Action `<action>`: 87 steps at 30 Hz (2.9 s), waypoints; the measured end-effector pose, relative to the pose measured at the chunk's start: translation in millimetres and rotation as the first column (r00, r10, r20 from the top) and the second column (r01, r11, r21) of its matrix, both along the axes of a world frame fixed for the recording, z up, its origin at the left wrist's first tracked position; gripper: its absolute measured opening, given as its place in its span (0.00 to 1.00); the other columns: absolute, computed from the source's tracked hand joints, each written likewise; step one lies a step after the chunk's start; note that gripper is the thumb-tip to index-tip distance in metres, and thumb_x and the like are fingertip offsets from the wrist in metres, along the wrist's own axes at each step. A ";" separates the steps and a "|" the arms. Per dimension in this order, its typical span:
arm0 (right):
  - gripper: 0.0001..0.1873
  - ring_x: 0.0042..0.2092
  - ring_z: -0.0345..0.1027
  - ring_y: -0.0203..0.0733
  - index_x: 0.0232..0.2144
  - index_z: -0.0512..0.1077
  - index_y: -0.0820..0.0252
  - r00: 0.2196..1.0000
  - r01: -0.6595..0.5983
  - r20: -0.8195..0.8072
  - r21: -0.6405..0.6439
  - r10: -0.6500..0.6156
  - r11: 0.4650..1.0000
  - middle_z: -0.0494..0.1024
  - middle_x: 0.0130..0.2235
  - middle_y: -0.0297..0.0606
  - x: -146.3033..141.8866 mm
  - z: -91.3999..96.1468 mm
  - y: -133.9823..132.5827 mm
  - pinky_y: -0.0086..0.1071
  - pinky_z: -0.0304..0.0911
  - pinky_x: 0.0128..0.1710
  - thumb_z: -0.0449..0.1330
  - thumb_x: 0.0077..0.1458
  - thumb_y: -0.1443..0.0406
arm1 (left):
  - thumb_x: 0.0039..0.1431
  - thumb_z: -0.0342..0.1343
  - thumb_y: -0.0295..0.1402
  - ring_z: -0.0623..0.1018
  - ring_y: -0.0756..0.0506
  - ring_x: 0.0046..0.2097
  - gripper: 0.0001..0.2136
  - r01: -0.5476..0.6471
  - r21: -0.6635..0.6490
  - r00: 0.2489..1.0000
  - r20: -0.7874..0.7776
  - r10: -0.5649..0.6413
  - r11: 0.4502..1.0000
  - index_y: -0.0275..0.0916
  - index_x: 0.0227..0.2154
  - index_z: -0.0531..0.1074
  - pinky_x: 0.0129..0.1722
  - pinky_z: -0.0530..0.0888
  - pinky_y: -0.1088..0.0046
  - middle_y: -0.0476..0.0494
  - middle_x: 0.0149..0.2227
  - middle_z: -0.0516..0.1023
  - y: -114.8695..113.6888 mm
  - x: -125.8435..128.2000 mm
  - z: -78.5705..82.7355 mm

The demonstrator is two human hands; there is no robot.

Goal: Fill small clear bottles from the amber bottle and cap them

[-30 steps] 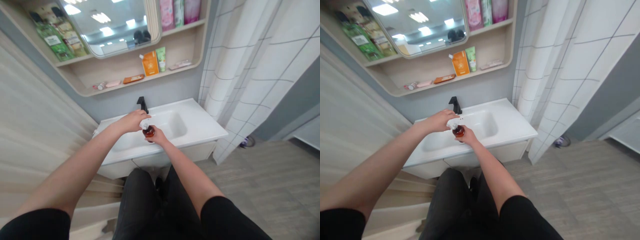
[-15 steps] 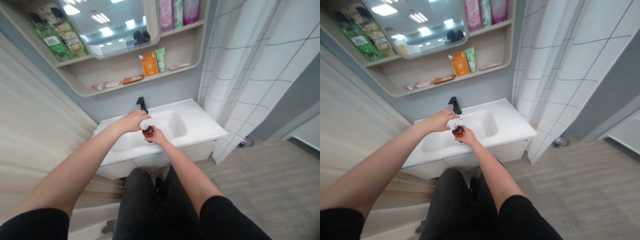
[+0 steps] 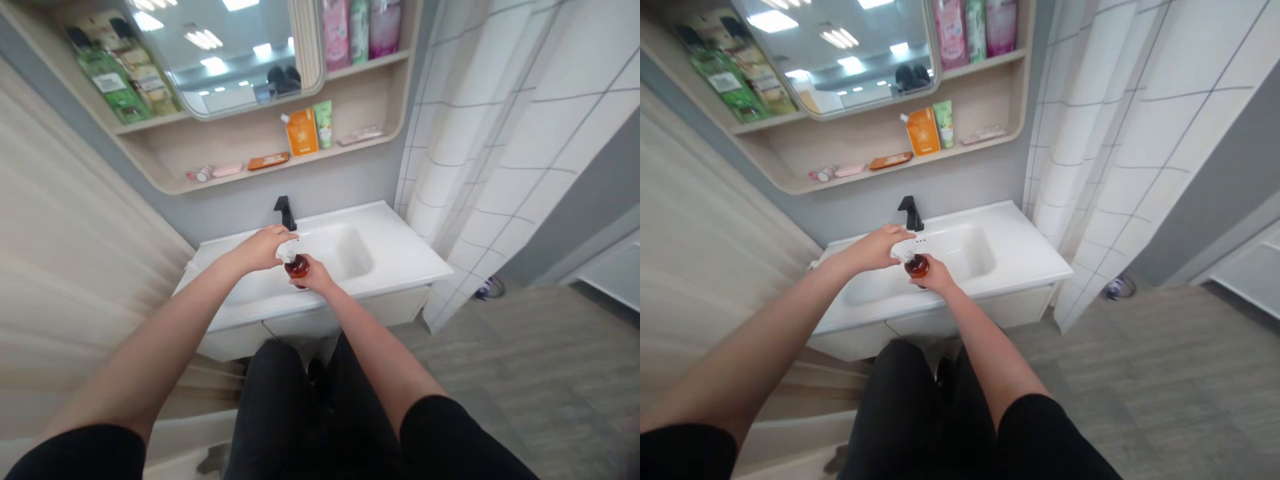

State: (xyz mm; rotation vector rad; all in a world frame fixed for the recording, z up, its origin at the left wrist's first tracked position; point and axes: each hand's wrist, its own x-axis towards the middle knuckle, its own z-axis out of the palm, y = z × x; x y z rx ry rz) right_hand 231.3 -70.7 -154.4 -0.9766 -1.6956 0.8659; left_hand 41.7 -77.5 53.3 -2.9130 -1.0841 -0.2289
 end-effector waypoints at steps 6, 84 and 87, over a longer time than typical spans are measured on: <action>0.44 0.54 0.80 0.53 0.59 0.74 0.52 1.000 -0.020 0.017 -0.018 0.020 1.000 0.85 0.54 0.39 1.2 0.7 -0.8 0.45 0.72 0.59 0.80 0.40 0.59 | 0.52 0.71 0.39 0.75 0.34 0.64 0.34 -0.189 -0.179 0.840 0.479 0.253 0.966 0.47 0.63 0.72 0.64 0.74 0.49 0.37 0.62 0.75 -13.2 -32.6 -62.4; 0.40 0.53 0.74 0.48 0.55 0.67 0.49 0.985 -0.159 -0.119 -0.350 0.125 0.923 0.75 0.56 0.39 36.2 -0.6 -7.0 0.43 0.74 0.52 0.78 0.41 0.64 | 0.64 0.59 0.53 0.84 0.36 0.43 0.18 -0.685 -0.414 0.307 0.583 0.752 0.600 0.46 0.42 0.82 0.47 0.79 0.58 0.43 0.39 0.86 -113.3 -154.7 -169.7; 0.40 0.51 0.75 0.48 0.55 0.69 0.49 0.983 -0.182 -0.064 -0.349 0.171 0.919 0.76 0.55 0.39 35.6 2.8 -7.4 0.43 0.73 0.53 0.78 0.41 0.65 | 0.64 0.57 0.55 0.84 0.35 0.42 0.19 -0.845 -0.251 0.317 0.478 0.820 0.473 0.48 0.45 0.81 0.47 0.79 0.57 0.44 0.40 0.86 -150.4 -214.5 -160.0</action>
